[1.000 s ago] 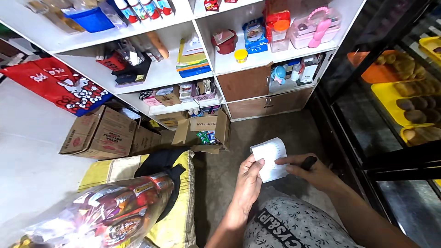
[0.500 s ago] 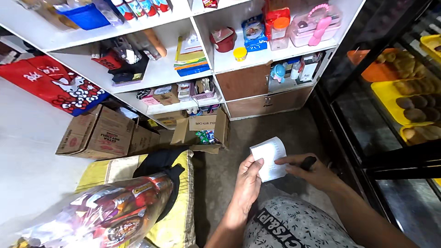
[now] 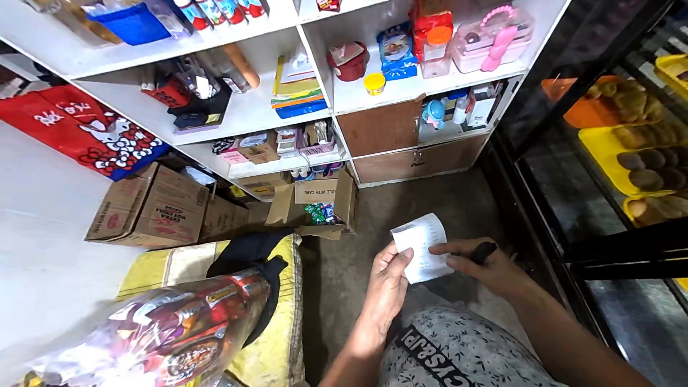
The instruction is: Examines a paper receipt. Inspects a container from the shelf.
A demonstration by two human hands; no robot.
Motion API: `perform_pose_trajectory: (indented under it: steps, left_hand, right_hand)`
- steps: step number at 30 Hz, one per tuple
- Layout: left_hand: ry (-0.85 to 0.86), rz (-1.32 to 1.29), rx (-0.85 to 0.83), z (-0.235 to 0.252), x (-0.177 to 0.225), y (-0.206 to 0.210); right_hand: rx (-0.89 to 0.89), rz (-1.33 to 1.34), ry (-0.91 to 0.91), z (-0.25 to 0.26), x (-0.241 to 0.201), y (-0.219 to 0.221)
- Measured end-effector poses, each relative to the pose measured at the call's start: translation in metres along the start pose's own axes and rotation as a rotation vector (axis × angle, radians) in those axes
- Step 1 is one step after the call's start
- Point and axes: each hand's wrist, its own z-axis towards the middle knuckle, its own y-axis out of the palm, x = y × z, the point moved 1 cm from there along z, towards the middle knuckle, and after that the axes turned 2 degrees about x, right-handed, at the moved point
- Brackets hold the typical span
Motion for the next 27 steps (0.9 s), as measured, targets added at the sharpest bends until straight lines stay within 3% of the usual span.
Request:
perform_pose_trajectory:
  steps: [27]
  left_hand:
    - [-0.005,0.020,0.020,-0.0073,-0.0007,0.0036]
  right_hand:
    - [-0.022,-0.019,0.007,-0.0081,-0.0023,-0.0002]
